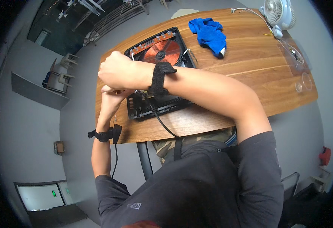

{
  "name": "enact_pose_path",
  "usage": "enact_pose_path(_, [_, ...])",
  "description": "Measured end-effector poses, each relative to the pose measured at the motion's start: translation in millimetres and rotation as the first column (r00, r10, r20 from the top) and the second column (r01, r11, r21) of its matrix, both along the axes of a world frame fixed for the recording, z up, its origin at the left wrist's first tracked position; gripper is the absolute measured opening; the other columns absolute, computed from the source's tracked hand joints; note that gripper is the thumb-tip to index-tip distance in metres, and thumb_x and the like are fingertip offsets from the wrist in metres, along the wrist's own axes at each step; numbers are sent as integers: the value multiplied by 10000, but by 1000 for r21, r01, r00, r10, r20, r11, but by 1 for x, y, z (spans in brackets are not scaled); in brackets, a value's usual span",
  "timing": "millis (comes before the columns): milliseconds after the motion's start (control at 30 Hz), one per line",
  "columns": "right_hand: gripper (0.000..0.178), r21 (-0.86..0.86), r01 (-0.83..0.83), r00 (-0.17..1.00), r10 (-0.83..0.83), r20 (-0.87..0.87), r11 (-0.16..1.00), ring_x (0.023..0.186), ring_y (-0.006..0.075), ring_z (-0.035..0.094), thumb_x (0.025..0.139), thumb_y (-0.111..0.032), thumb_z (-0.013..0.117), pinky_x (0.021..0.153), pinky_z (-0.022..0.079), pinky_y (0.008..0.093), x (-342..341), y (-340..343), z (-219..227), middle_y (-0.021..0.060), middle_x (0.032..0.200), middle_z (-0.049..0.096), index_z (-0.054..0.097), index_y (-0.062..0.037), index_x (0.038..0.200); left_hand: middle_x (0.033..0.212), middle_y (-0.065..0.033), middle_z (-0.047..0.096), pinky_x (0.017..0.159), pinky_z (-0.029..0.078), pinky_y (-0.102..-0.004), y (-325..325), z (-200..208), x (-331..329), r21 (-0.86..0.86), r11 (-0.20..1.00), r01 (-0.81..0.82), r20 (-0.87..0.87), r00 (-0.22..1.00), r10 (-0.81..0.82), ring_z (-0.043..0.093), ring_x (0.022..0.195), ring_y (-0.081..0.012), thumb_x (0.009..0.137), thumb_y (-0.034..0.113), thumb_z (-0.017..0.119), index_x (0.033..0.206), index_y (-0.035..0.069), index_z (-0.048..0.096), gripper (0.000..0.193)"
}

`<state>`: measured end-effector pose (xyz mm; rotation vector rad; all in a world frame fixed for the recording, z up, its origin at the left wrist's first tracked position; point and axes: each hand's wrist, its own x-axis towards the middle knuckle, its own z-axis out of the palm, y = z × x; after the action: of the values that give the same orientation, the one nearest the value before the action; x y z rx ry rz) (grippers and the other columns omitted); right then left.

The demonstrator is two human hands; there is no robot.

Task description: The person uses a screwdriver to remove screws from the back and internal components of a black electronic device. They remove the back cover, then unscrew and lift out the copper heat sink and circuit board assembly, placing them on the table.

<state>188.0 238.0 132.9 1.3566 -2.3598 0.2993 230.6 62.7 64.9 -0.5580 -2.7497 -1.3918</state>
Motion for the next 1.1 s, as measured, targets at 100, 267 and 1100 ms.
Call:
enact_pose_path(100, [370,-32,-39,999,40,34,999,649,344,711,880,-374,658,580,555,435,-3,-1,-14,171,710,714,716,-17,960,908,-25,766,755,547,-280,9,8,4,-35,999,-15,18,1000,16,682,849,-90,837,55,828,950,-11,765,145])
enact_pose_path(267, [316,-184,-101,990,116,75,978,670,353,722,843,-296,637,604,566,448,-8,11,-22,177,711,713,690,5,925,903,-30,758,797,549,-289,-1,5,0,76,997,1,120,993,-10,687,902,-108,852,62,810,963,-3,755,140])
enact_pose_path(1100, [431,-50,-108,988,113,108,993,760,377,715,809,-301,729,641,569,466,-1,12,-11,216,987,663,616,-23,1119,985,-96,763,820,564,-329,4,9,2,-147,989,-12,-11,1000,11,703,923,-155,880,118,792,1018,-42,719,223])
